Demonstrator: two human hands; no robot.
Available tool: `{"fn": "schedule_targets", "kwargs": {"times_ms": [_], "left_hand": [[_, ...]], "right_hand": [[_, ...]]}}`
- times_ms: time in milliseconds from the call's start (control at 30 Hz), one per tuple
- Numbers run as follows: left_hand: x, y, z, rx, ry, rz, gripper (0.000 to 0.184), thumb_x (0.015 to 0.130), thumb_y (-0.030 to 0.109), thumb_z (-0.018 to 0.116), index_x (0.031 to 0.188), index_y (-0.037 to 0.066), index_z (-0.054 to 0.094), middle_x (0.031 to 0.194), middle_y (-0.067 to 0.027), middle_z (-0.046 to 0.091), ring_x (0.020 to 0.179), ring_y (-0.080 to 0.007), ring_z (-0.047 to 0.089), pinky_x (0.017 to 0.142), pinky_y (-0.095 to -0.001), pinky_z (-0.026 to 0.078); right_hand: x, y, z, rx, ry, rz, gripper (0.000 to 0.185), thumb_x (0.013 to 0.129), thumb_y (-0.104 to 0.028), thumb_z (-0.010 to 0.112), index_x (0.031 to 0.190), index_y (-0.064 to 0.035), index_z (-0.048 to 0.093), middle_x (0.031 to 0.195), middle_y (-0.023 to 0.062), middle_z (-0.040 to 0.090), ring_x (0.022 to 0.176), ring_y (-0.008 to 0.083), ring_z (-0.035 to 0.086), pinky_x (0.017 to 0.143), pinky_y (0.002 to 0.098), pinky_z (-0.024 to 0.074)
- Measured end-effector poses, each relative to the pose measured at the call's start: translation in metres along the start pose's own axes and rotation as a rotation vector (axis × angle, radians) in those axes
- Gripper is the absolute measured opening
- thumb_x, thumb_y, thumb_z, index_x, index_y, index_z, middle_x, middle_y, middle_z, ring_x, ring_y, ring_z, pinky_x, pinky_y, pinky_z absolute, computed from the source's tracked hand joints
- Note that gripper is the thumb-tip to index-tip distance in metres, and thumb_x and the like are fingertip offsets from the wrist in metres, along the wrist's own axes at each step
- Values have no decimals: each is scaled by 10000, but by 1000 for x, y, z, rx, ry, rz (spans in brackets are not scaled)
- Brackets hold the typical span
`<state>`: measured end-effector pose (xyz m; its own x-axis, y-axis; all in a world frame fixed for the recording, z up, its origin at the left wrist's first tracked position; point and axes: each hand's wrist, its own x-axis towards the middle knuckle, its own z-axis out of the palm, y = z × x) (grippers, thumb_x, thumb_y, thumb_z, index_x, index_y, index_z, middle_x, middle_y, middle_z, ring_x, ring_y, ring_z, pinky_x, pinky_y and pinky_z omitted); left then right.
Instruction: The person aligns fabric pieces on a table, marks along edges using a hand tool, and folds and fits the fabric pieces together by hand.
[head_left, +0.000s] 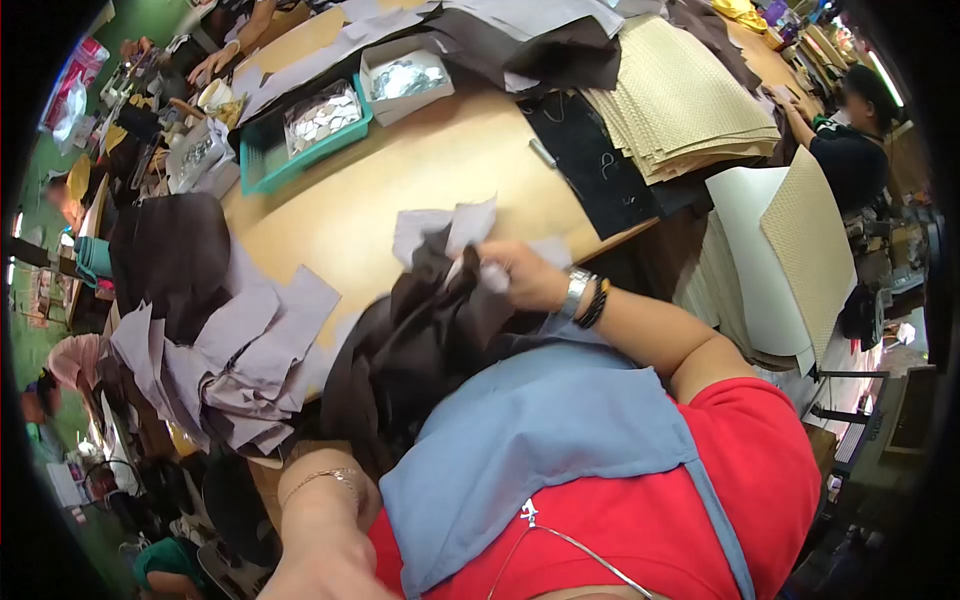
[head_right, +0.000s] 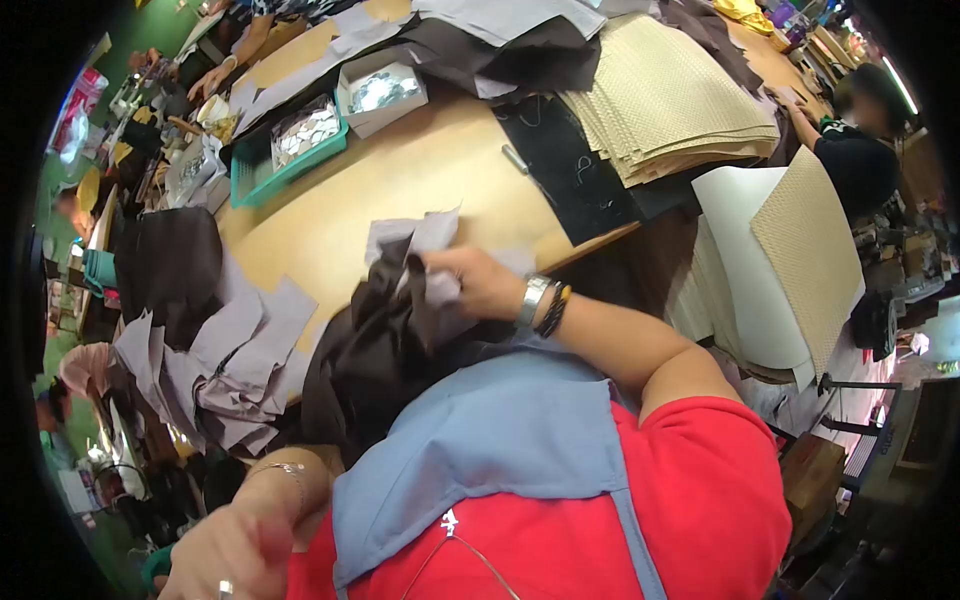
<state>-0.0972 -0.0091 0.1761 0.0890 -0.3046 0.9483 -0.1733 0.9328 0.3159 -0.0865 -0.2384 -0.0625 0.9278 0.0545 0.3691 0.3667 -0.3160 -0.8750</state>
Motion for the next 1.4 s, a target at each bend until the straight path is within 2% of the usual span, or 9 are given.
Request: {"fn": "schedule_targets", "kwargs": {"times_ms": [200,367,500,633,700,900,1067,1267,1400], "left_hand": [[18,56,7,157,-26,-144,186,908,-14,515,949,151,589,721,81,539,541,-22,453,477,-196,318],[10,41,-1,362,-120,272,220,853,-57,530,804,157,541,692,106,489,555,-2,444,454,-177,296],[6,64,10,611,-82,126,243,837,-62,528,741,160,520,676,99,471,545,-8,438,452,-177,297],[4,44,-7,231,-105,23,220,837,-56,521,751,145,539,671,80,487,532,-33,453,466,-181,306],[-26,38,-2,40,239,38,206,838,-52,521,760,137,547,644,77,474,518,-47,429,478,-179,301],[-99,-22,-102,1016,247,-774,263,809,82,753,1056,34,675,756,-18,559,676,-127,505,629,-240,410],[-184,-15,-186,1575,284,-930,312,804,197,772,1078,72,693,869,-64,673,834,-219,660,767,-361,512],[-235,27,-270,2478,306,-1229,612,785,362,771,1319,137,574,1443,-155,460,1401,-374,356,1063,-692,295],[-252,51,-305,2552,358,-1552,536,820,341,725,1313,197,571,1461,-163,448,1451,-358,281,1063,-772,185]], "right_hand": [[26,49,-95,16,239,12,316,905,-115,625,1203,-11,608,1175,117,647,1124,294,600,966,394,468],[37,83,-146,56,433,13,171,924,-60,626,1082,3,648,1035,44,685,906,120,633,782,286,524],[34,94,-154,54,486,257,219,895,-47,606,1103,7,650,999,48,688,868,140,638,757,299,521],[35,97,-160,-21,511,181,275,908,-33,557,1174,-3,618,1089,85,663,917,173,634,773,321,526],[33,93,-182,-225,544,131,289,908,-37,561,1191,-2,607,1114,97,651,947,188,623,798,327,515],[-25,66,-328,-914,701,50,338,909,-49,574,1243,1,574,1190,135,614,1037,235,590,872,345,484],[-116,48,-454,-1409,682,212,383,910,-58,585,1287,3,546,1253,166,584,1112,273,563,934,360,458],[-215,36,-542,-1627,496,360,442,912,-70,598,1338,6,513,1328,203,547,1202,320,530,1009,378,427],[-271,33,-564,-1551,404,407,483,912,-78,607,1373,8,491,1379,228,523,1262,351,508,1059,390,406]]}}
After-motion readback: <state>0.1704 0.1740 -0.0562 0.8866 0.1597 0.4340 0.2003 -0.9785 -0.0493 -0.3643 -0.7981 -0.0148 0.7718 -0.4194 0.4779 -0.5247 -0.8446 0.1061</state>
